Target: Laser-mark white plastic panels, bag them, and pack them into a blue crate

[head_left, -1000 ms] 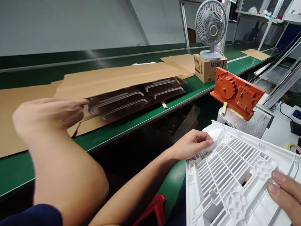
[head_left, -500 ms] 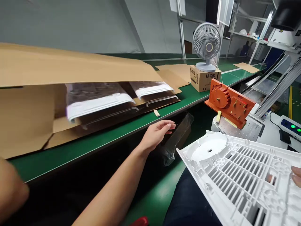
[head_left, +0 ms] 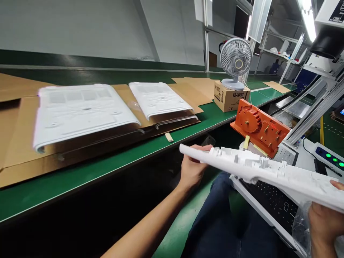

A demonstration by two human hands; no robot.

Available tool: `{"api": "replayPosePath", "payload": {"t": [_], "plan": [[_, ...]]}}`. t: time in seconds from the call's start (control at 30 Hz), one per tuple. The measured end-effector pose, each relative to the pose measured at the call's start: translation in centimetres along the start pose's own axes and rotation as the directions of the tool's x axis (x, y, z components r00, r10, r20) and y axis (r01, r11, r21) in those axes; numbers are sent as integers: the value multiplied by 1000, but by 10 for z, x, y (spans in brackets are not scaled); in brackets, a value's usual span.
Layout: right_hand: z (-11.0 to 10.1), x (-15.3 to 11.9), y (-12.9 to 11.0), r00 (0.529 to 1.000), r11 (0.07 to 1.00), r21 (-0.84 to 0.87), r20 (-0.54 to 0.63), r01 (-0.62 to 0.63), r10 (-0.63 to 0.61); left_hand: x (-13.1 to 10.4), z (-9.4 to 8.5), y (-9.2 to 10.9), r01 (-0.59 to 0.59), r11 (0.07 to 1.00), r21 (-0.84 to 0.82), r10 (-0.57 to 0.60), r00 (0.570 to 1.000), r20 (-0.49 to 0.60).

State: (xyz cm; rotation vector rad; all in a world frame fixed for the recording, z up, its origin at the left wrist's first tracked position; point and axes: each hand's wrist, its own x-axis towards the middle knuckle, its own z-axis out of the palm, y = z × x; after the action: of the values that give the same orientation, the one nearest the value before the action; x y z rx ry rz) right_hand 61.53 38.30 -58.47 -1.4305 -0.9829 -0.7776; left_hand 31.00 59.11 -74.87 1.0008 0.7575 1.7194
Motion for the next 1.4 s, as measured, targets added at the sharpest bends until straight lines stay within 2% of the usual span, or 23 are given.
{"api": "replayPosePath", "payload": {"t": [0.03,0.1,0.2,0.3,0.37,0.4,0.47,0.57,0.73,1.03,1.23,1.4], "plan": [[11,-4,-1,1000,999,24,6,-27,27,14,4,-3,-19,1000,0,19,999,-31],[28,-10,3,986,992,-8,113,-125,125,49,10,-11,-65,998,0,65,997,-52],[51,-14,21,919,963,-160,298,-218,258,113,16,-21,-123,992,23,123,992,5],[76,-14,41,808,912,-364,471,-187,354,176,24,-33,-108,989,105,96,989,114],[94,-13,51,720,874,-473,568,-110,398,211,32,-42,-106,980,169,77,982,173],[104,-12,55,693,859,-507,595,-71,408,226,36,-46,-104,976,192,66,979,195],[121,-12,59,670,838,-544,611,-30,421,250,46,-57,-75,977,201,25,971,239],[140,-9,64,653,839,-542,616,-55,441,277,61,-73,24,987,158,-72,950,303],[156,-3,74,625,840,-528,615,-126,481,302,80,-88,107,982,158,-154,933,326],[168,-11,80,630,854,-512,635,-90,447,331,89,-85,55,962,267,-147,930,336],[159,-11,90,639,842,-520,601,-144,480,325,95,-76,5,969,245,-103,917,385],[153,-2,99,640,820,-555,581,-140,503,312,107,-79,-12,969,245,-78,932,354]]}}
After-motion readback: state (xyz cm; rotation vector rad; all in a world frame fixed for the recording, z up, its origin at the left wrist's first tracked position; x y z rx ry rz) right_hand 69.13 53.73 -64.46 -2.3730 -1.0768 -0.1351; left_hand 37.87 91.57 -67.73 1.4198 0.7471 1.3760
